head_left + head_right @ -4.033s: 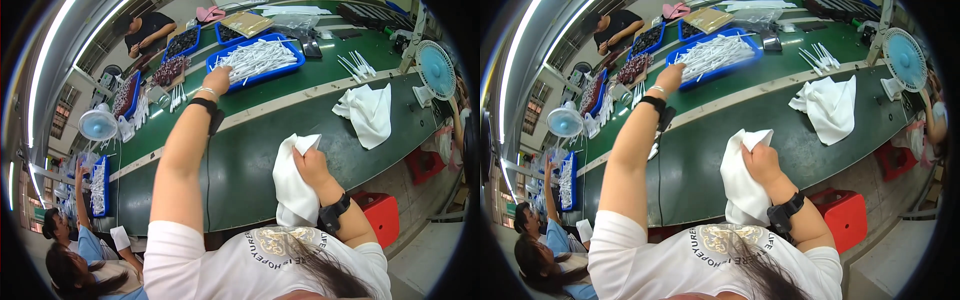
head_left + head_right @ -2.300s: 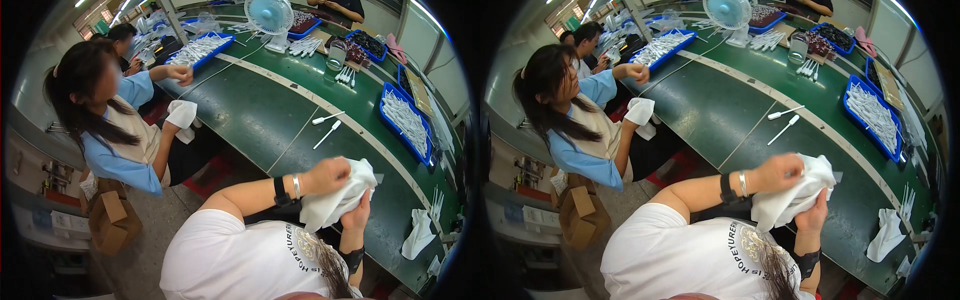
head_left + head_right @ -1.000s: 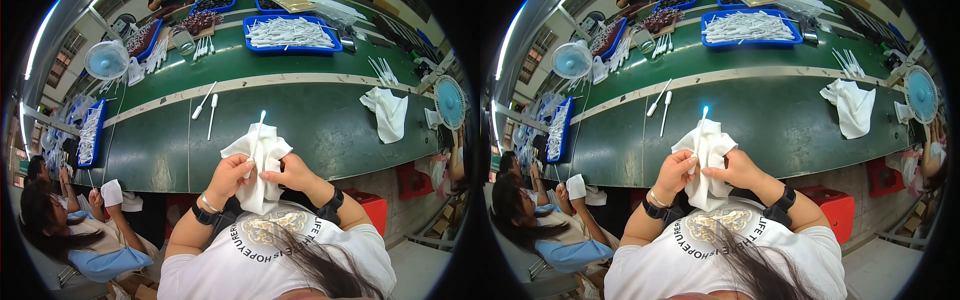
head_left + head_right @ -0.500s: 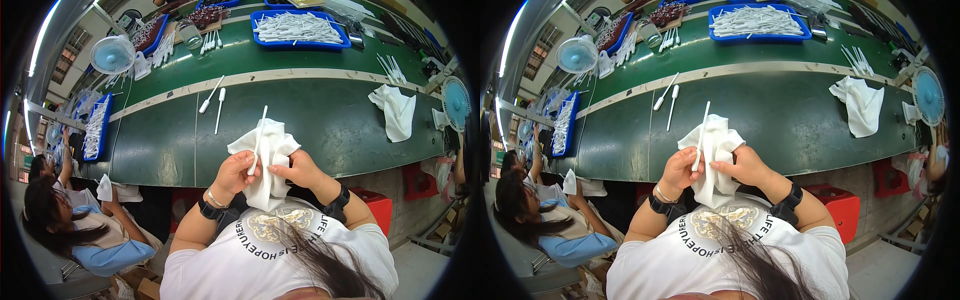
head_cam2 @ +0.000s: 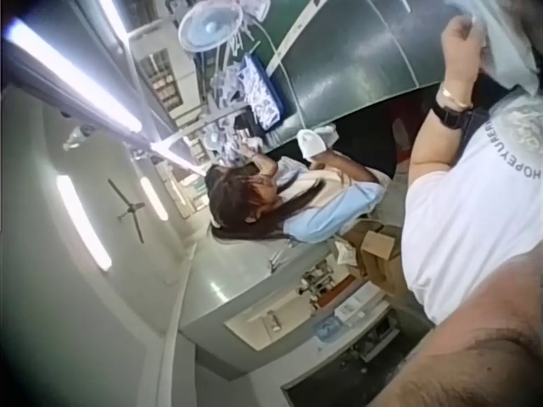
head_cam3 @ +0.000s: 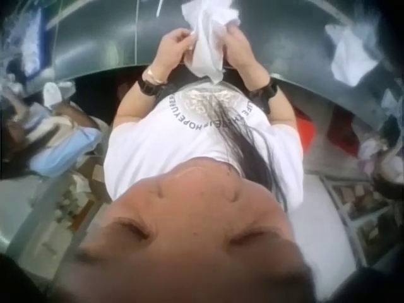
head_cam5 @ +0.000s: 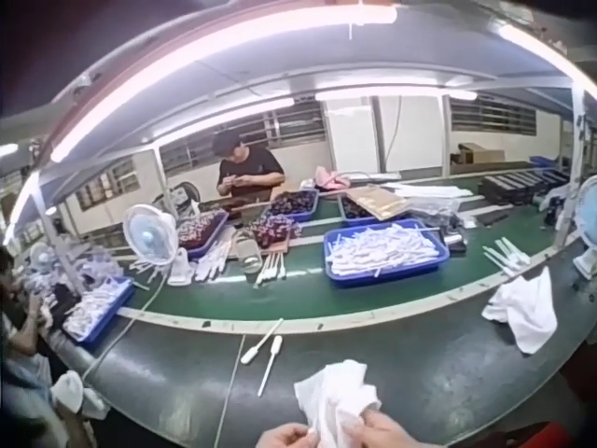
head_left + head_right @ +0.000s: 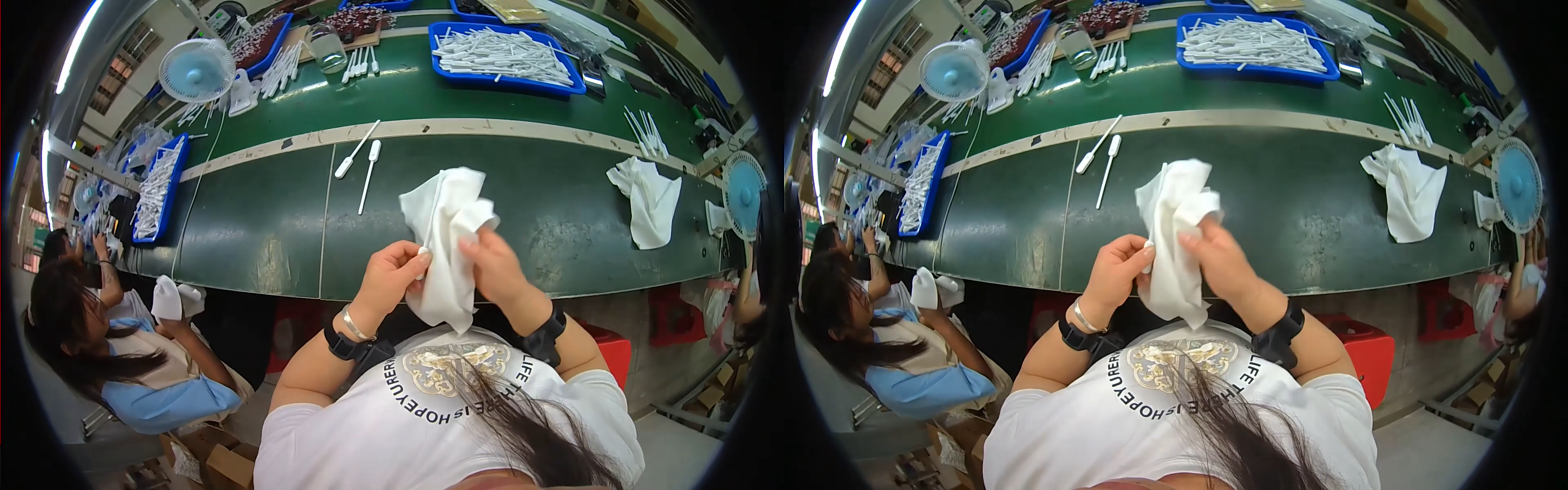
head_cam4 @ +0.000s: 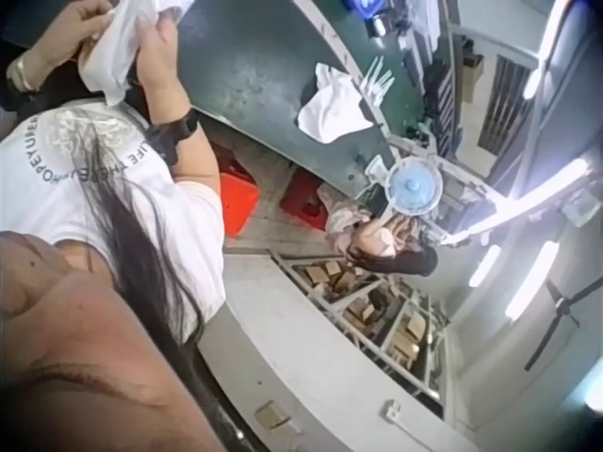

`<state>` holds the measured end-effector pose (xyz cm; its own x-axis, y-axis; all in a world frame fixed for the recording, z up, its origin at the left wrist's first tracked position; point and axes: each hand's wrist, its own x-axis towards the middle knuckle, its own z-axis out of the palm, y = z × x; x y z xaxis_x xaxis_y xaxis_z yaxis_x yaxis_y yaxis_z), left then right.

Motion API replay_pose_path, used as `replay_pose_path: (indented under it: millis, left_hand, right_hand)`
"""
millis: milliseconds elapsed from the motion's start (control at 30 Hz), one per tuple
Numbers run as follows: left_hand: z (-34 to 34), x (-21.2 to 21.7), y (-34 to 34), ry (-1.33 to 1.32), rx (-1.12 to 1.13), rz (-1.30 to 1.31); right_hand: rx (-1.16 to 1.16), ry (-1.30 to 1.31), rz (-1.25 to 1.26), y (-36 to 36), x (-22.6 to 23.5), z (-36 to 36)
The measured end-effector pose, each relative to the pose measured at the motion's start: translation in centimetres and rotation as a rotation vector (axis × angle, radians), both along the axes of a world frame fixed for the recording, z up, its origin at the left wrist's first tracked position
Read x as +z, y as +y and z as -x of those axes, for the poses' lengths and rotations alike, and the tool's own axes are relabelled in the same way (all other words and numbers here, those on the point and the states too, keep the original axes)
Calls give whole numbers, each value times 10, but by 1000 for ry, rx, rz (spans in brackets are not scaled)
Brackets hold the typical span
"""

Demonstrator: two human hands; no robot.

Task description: The person wipes plastic swabs with a cloth one at a time and places them on the table before gathering them into a cardboard box. Then, the person picks up a bundle of swabs from a tray and places them on the table to continue the process.

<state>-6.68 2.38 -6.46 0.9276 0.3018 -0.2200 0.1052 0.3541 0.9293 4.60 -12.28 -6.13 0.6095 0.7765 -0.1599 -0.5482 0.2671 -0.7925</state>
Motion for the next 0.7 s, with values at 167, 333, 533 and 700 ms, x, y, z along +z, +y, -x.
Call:
replay_pose_path:
  millis: [167, 333, 533, 700]
  left_hand:
    - [4, -4, -9, -110, 218, -718]
    - [4, -13, -16, -325, 245, -1054]
    - [18, -1, -20, -334, 145, -966]
    - [13, -3, -9, -301, 132, -1109]
  right_hand:
    - [160, -614, 211, 8, -2, 18]
    - [-26, -882, 300, 14, 1, 18]
    - [21, -545, 206, 10, -4, 6]
    - [7, -438, 168, 25, -16, -2]
